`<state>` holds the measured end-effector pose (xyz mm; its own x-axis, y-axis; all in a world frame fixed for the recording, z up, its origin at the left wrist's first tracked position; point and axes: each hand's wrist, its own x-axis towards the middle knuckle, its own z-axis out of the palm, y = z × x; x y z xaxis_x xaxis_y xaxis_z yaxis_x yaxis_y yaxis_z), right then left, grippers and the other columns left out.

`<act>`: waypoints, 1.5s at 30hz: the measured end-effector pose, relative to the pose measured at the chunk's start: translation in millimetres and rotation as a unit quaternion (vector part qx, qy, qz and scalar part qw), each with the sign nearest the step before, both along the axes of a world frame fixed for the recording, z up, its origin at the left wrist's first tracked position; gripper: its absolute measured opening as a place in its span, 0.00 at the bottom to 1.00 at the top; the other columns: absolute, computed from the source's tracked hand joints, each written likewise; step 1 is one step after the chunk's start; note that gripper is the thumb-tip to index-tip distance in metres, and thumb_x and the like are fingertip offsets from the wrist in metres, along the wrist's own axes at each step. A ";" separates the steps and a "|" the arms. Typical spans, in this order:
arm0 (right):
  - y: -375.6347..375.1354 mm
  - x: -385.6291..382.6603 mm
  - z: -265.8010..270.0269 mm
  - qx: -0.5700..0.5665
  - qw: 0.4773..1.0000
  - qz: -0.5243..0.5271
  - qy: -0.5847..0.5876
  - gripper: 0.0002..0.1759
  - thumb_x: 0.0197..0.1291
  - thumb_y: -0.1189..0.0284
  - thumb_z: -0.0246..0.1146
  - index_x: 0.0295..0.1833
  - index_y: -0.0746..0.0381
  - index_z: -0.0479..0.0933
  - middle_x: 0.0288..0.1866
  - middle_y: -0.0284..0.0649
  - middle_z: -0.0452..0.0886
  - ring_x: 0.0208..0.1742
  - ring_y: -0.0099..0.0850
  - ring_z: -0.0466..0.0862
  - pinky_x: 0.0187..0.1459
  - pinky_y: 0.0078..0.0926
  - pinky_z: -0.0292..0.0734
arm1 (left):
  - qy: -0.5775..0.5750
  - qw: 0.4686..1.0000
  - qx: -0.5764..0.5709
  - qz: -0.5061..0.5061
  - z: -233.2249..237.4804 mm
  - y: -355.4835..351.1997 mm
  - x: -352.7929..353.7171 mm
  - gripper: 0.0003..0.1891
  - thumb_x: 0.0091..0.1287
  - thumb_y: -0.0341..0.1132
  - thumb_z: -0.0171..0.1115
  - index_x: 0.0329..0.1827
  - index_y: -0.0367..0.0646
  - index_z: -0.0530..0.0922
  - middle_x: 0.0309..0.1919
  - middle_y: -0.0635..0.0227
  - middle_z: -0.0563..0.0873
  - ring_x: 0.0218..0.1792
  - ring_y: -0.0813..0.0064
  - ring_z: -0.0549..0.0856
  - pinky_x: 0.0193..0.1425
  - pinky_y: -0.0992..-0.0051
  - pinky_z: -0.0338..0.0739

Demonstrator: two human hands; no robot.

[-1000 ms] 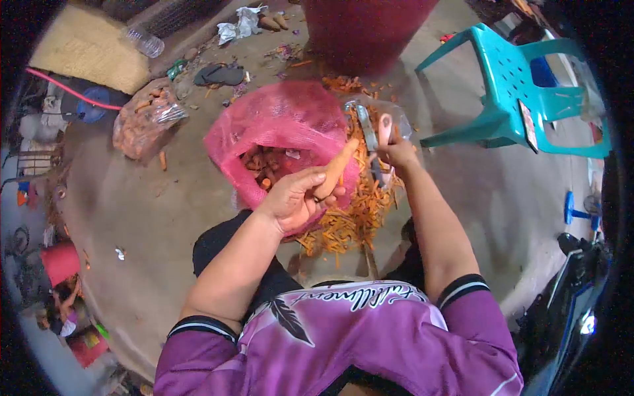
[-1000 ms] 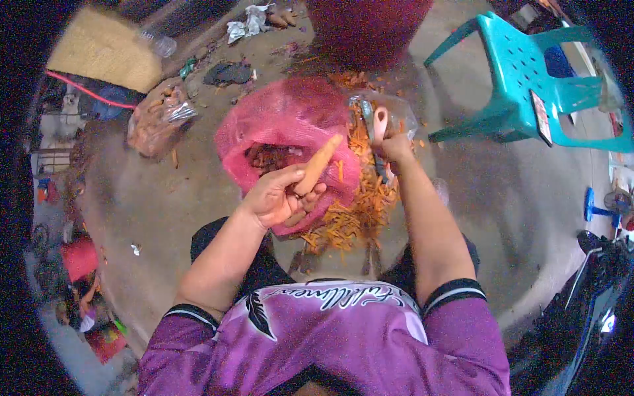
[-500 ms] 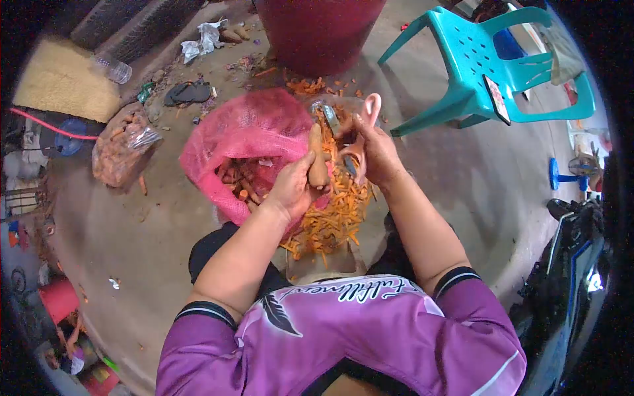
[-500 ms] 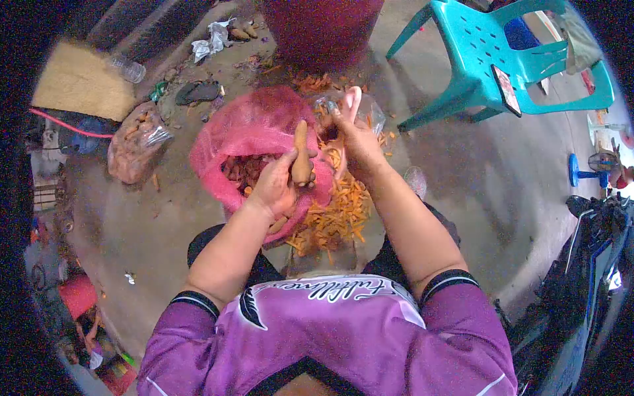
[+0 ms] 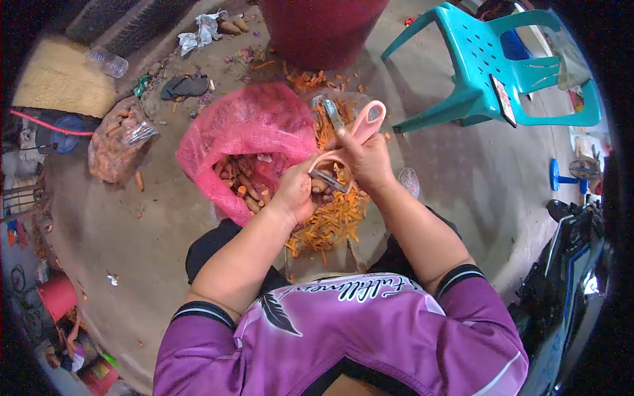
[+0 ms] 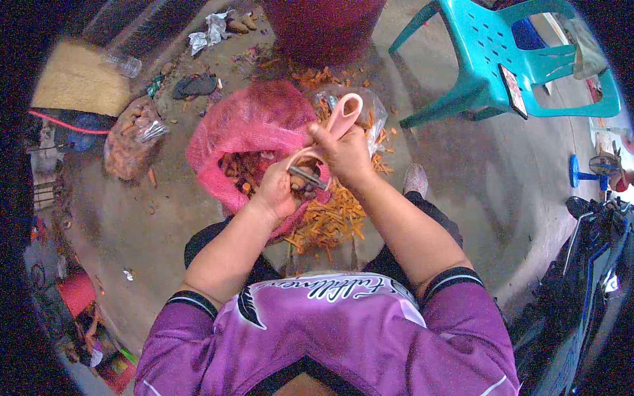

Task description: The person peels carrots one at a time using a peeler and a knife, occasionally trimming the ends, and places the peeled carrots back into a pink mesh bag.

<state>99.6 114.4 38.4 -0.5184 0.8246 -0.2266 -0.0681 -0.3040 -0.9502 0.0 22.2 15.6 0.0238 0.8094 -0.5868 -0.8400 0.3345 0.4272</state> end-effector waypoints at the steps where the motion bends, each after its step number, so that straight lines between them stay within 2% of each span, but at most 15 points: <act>1: 3.2 -1.1 3.0 -0.023 0.999 -0.012 0.020 0.12 0.56 0.66 0.58 0.29 0.66 0.74 0.26 0.38 0.78 0.26 0.25 0.77 0.30 0.22 0.73 | 0.001 1.000 0.001 0.003 -0.8 0.3 0.5 0.18 0.65 0.49 0.43 0.36 0.44 0.74 0.22 0.72 0.76 0.20 0.79 0.75 0.19 0.79 0.68; 4: 14.7 3.8 12.8 -0.088 0.993 -0.053 0.064 0.12 0.59 0.65 0.54 0.35 0.65 0.70 0.23 0.35 0.75 0.25 0.25 0.75 0.30 0.19 0.70 | -0.051 0.999 0.010 -0.008 2.5 -3.7 -4.3 0.18 0.65 0.49 0.42 0.37 0.43 0.72 0.21 0.70 0.75 0.19 0.78 0.74 0.19 0.79 0.67; 9: 16.2 7.6 11.8 -0.128 0.990 -0.066 -0.001 0.14 0.58 0.62 0.55 0.35 0.64 0.69 0.22 0.32 0.71 0.21 0.22 0.69 0.27 0.18 0.65 | 0.051 0.998 -0.036 0.013 10.1 -1.6 -0.1 0.18 0.66 0.49 0.41 0.38 0.42 0.71 0.20 0.70 0.74 0.18 0.77 0.74 0.18 0.79 0.67; 12: 5.3 5.3 13.9 -0.007 0.999 0.030 -0.031 0.15 0.56 0.62 0.57 0.35 0.65 0.69 0.21 0.33 0.72 0.21 0.21 0.70 0.25 0.18 0.66 | 0.065 0.995 -0.065 0.039 10.8 -0.2 4.6 0.18 0.66 0.49 0.41 0.38 0.44 0.72 0.20 0.71 0.74 0.18 0.78 0.74 0.19 0.79 0.67; 14: -4.9 3.3 14.7 0.016 0.999 -0.012 -0.028 0.14 0.52 0.66 0.62 0.33 0.67 0.70 0.22 0.35 0.74 0.21 0.21 0.73 0.20 0.17 0.66 | 0.051 0.996 -0.065 0.040 4.2 -1.8 7.7 0.18 0.66 0.48 0.42 0.41 0.44 0.72 0.24 0.71 0.76 0.21 0.78 0.75 0.22 0.78 0.69; 16: -10.5 3.6 13.5 -0.046 0.998 -0.026 -0.043 0.13 0.52 0.67 0.62 0.31 0.67 0.71 0.21 0.34 0.74 0.22 0.20 0.73 0.22 0.17 0.67 | 0.035 0.998 -0.046 0.023 -5.9 -7.9 8.7 0.19 0.65 0.48 0.44 0.47 0.43 0.72 0.32 0.69 0.78 0.27 0.78 0.78 0.28 0.76 0.75; 22: -5.7 -0.1 -7.5 -0.040 0.993 -0.074 -0.080 0.13 0.50 0.67 0.63 0.31 0.67 0.72 0.21 0.34 0.74 0.22 0.19 0.71 0.22 0.19 0.66 | -0.027 0.999 0.017 -0.011 -9.9 -7.3 16.3 0.19 0.64 0.50 0.45 0.45 0.42 0.72 0.29 0.68 0.78 0.25 0.76 0.77 0.26 0.76 0.72; 24: 19.3 5.6 -23.7 0.018 0.973 -0.134 -0.188 0.17 0.47 0.63 0.64 0.30 0.68 0.73 0.20 0.36 0.75 0.23 0.22 0.73 0.24 0.21 0.68 | -0.031 0.998 0.034 -0.045 -5.5 -12.5 21.6 0.19 0.64 0.51 0.45 0.42 0.43 0.71 0.27 0.68 0.77 0.24 0.77 0.76 0.25 0.77 0.71; 29: 66.7 23.7 -41.1 0.028 0.939 -0.319 -0.124 0.17 0.47 0.64 0.64 0.32 0.69 0.72 0.22 0.37 0.75 0.21 0.23 0.73 0.23 0.22 0.69 | -0.029 0.998 0.012 -0.060 10.0 -10.7 14.5 0.17 0.63 0.51 0.47 0.39 0.45 0.68 0.22 0.69 0.74 0.20 0.78 0.73 0.22 0.79 0.67; 34: 2.8 1.6 20.7 -0.007 0.978 -0.104 -0.181 0.16 0.47 0.65 0.64 0.31 0.68 0.72 0.23 0.35 0.74 0.23 0.22 0.73 0.23 0.22 0.69 | 0.014 0.999 -0.015 -0.029 11.4 -8.1 5.1 0.15 0.64 0.48 0.47 0.41 0.45 0.70 0.24 0.70 0.75 0.23 0.80 0.76 0.24 0.79 0.70; 35: -9.4 -0.1 5.3 -0.030 0.993 -0.084 -0.081 0.11 0.50 0.70 0.61 0.34 0.66 0.70 0.23 0.30 0.71 0.20 0.18 0.70 0.18 0.16 0.63 | 0.014 1.000 -0.019 -0.015 9.3 -7.8 8.0 0.16 0.64 0.48 0.48 0.41 0.43 0.71 0.24 0.70 0.75 0.24 0.80 0.75 0.25 0.79 0.70; 38: -16.8 -0.1 4.7 -0.074 0.993 -0.068 -0.060 0.11 0.49 0.70 0.61 0.33 0.65 0.70 0.23 0.31 0.72 0.20 0.18 0.70 0.19 0.17 0.64 | 0.031 0.999 0.003 -0.011 1.6 -9.5 11.4 0.16 0.64 0.46 0.48 0.44 0.42 0.71 0.25 0.69 0.75 0.26 0.79 0.75 0.27 0.79 0.70; 40: 3.0 5.9 -7.1 0.065 0.977 -0.093 -0.182 0.11 0.49 0.69 0.61 0.32 0.66 0.70 0.23 0.33 0.72 0.20 0.19 0.70 0.19 0.18 0.65 | 0.025 0.998 0.040 -0.040 0.5 -12.1 14.1 0.15 0.64 0.44 0.47 0.45 0.42 0.70 0.26 0.69 0.76 0.27 0.78 0.75 0.28 0.79 0.71; 41: 21.5 11.7 -25.7 0.064 0.976 -0.150 -0.142 0.18 0.46 0.64 0.64 0.35 0.68 0.72 0.25 0.37 0.76 0.22 0.21 0.73 0.22 0.21 0.68 | 0.012 0.996 0.064 -0.065 2.8 -15.3 16.0 0.15 0.65 0.43 0.46 0.45 0.43 0.70 0.26 0.69 0.76 0.27 0.78 0.75 0.28 0.79 0.71; 45: 51.7 24.7 -28.4 0.001 0.959 -0.275 -0.075 0.14 0.49 0.66 0.61 0.33 0.67 0.71 0.22 0.33 0.74 0.19 0.21 0.71 0.20 0.20 0.67 | 0.006 0.996 0.033 -0.085 12.9 -15.2 12.5 0.15 0.66 0.44 0.44 0.44 0.43 0.69 0.27 0.68 0.76 0.27 0.77 0.75 0.28 0.79 0.70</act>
